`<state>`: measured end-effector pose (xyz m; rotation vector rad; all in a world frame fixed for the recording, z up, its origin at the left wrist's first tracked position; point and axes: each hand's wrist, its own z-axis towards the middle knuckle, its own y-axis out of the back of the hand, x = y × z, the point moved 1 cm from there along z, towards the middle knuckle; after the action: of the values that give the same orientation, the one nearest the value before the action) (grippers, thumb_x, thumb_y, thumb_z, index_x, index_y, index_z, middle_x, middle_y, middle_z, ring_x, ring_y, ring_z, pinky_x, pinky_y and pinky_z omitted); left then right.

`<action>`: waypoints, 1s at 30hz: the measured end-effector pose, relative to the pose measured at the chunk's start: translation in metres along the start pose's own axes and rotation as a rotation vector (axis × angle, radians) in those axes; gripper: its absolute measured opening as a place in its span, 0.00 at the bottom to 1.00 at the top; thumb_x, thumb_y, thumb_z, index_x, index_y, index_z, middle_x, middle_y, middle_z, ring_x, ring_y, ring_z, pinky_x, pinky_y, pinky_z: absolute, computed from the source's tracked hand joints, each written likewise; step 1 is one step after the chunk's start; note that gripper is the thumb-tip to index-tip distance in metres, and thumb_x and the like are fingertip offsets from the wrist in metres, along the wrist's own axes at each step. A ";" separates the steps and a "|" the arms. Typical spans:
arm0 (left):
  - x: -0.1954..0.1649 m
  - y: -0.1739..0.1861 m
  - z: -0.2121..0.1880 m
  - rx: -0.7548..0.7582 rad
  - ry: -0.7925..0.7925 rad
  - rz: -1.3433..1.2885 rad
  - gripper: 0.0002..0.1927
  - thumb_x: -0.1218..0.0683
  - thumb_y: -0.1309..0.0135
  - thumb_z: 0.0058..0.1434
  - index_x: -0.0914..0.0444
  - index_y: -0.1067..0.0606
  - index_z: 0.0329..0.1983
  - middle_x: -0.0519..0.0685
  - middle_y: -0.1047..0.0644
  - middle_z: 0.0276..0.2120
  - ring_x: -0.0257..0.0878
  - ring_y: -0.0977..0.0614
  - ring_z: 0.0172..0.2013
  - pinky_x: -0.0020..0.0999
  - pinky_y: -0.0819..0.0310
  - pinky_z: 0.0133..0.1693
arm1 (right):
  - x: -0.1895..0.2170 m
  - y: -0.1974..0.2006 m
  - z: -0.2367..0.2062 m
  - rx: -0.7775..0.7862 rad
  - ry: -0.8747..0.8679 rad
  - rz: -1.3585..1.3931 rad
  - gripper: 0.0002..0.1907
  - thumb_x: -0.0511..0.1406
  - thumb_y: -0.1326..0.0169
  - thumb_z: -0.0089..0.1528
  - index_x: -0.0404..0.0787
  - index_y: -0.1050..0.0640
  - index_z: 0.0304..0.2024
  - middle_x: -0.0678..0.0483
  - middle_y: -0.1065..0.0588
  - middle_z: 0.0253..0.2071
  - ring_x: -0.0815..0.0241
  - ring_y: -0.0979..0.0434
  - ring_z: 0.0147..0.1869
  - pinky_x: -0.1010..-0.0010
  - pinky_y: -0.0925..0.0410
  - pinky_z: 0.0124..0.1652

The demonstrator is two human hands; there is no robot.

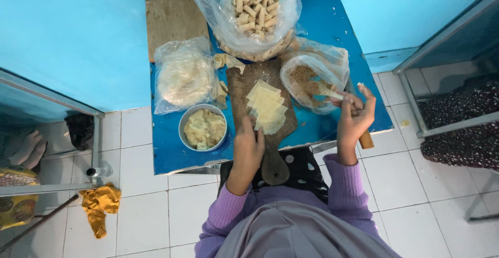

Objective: The person sits at a small blue table and assembles snack pieces: they take flat dough sheets from a cutting board, fold and stack them by hand, and occasionally scoop filling from a bowl with a spoon onto the pieces. Folded pieces accumulate in a stack on the board next to bags of finished snack pieces.

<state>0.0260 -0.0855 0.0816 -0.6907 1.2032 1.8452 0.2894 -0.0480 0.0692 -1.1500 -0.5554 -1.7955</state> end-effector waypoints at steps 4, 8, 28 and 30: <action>0.003 -0.003 -0.001 -0.002 0.077 -0.050 0.15 0.65 0.45 0.63 0.68 0.33 0.51 0.62 0.23 0.34 0.57 0.18 0.33 0.48 0.26 0.33 | 0.009 -0.006 -0.024 0.135 -0.080 0.060 0.19 0.25 0.54 0.72 0.33 0.36 0.65 0.38 0.20 0.48 0.53 0.15 0.46 0.65 0.20 0.47; 0.005 -0.004 0.000 -0.050 0.043 -0.073 0.15 0.65 0.45 0.63 0.68 0.33 0.51 0.59 0.23 0.31 0.53 0.17 0.32 0.45 0.26 0.31 | 0.001 -0.024 -0.053 0.311 -0.160 0.209 0.19 0.25 0.53 0.71 0.36 0.36 0.64 0.39 0.21 0.48 0.50 0.16 0.49 0.61 0.21 0.48; 0.013 -0.011 0.003 -0.054 0.039 -0.172 0.09 0.63 0.45 0.67 0.68 0.31 0.47 0.56 0.22 0.34 0.44 0.17 0.31 0.36 0.23 0.31 | -0.005 -0.029 -0.060 0.267 -0.171 0.203 0.18 0.23 0.57 0.72 0.36 0.36 0.65 0.36 0.22 0.50 0.49 0.17 0.47 0.62 0.21 0.49; 0.012 -0.009 0.002 -0.067 -0.058 -0.143 0.07 0.64 0.46 0.70 0.68 0.31 0.48 0.57 0.22 0.38 0.46 0.17 0.35 0.37 0.23 0.35 | 0.004 -0.023 -0.048 0.157 -0.051 0.127 0.17 0.24 0.57 0.74 0.36 0.36 0.65 0.37 0.23 0.51 0.50 0.17 0.51 0.61 0.20 0.49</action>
<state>0.0270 -0.0780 0.0685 -0.7363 1.0318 1.7804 0.2460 -0.0742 0.0522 -1.1005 -0.6274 -1.5898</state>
